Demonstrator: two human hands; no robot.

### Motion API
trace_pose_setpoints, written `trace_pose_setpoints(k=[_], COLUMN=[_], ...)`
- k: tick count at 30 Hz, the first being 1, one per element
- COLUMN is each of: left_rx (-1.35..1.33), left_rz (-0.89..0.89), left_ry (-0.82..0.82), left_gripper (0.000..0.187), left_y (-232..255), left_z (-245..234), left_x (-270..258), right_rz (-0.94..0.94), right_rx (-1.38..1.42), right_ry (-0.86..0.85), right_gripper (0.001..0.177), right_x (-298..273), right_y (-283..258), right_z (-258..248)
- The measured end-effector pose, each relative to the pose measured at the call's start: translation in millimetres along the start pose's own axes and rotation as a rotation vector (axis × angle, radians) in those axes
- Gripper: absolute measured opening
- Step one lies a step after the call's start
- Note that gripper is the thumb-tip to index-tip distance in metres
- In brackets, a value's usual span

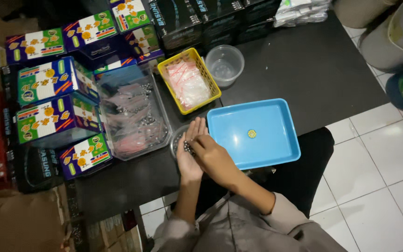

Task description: The person sits on the floor and packs small metallic balls into small plastic bags. They place the filled bags into a clear container and repeatedly transfer balls from a bowl into their hand and then into the bags.

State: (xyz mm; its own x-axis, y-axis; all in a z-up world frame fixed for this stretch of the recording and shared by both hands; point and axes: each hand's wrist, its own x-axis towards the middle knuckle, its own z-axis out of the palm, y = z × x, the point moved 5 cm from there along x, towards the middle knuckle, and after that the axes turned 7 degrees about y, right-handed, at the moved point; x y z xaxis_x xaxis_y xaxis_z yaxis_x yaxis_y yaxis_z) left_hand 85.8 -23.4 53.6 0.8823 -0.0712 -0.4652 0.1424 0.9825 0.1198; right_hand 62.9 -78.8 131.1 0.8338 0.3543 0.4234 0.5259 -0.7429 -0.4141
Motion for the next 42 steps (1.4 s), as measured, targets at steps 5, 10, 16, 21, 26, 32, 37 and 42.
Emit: trace_pose_setpoints(k=[5, 10, 16, 21, 26, 32, 37, 42], left_rx=[-0.090, -0.173, -0.306, -0.278, -0.302, -0.311, -0.285, -0.281], left_rz=[-0.001, 0.032, 0.014, -0.002, -0.005, -0.023, -0.020, -0.021], left_ry=[0.050, 0.128, 0.100, 0.117, 0.120, 0.131, 0.139, 0.133], left_gripper=[0.037, 0.034, 0.033, 0.032, 0.032, 0.032, 0.032, 0.031], left_y=[1.2, 7.5, 16.1, 13.7, 15.3, 14.7, 14.6, 14.3], left_z=[-27.7, -25.9, -35.6, -33.1, -37.2, -35.2, -38.6, -41.7], left_x=[14.6, 10.8, 14.3, 13.2, 15.7, 16.0, 17.1, 19.1], right_rz=[-0.007, 0.303, 0.613, 0.559, 0.569, 0.547, 0.500, 0.481], right_rx=[0.151, 0.741, 0.512, 0.172, 0.145, 0.222, 0.213, 0.187], right_ry=[0.051, 0.230, 0.159, -0.019, -0.007, 0.019, 0.001, 0.059], right_gripper=[0.006, 0.013, 0.015, 0.015, 0.016, 0.016, 0.020, 0.031], right_x=[0.1, 12.0, 2.6, 4.0, 11.3, 5.6, 2.7, 2.7], right_y=[5.9, 41.4, 136.7, 144.4, 132.0, 140.2, 143.4, 146.2], right_z=[0.7, -17.6, 24.3, 53.7, 43.9, 41.5, 37.6, 34.3])
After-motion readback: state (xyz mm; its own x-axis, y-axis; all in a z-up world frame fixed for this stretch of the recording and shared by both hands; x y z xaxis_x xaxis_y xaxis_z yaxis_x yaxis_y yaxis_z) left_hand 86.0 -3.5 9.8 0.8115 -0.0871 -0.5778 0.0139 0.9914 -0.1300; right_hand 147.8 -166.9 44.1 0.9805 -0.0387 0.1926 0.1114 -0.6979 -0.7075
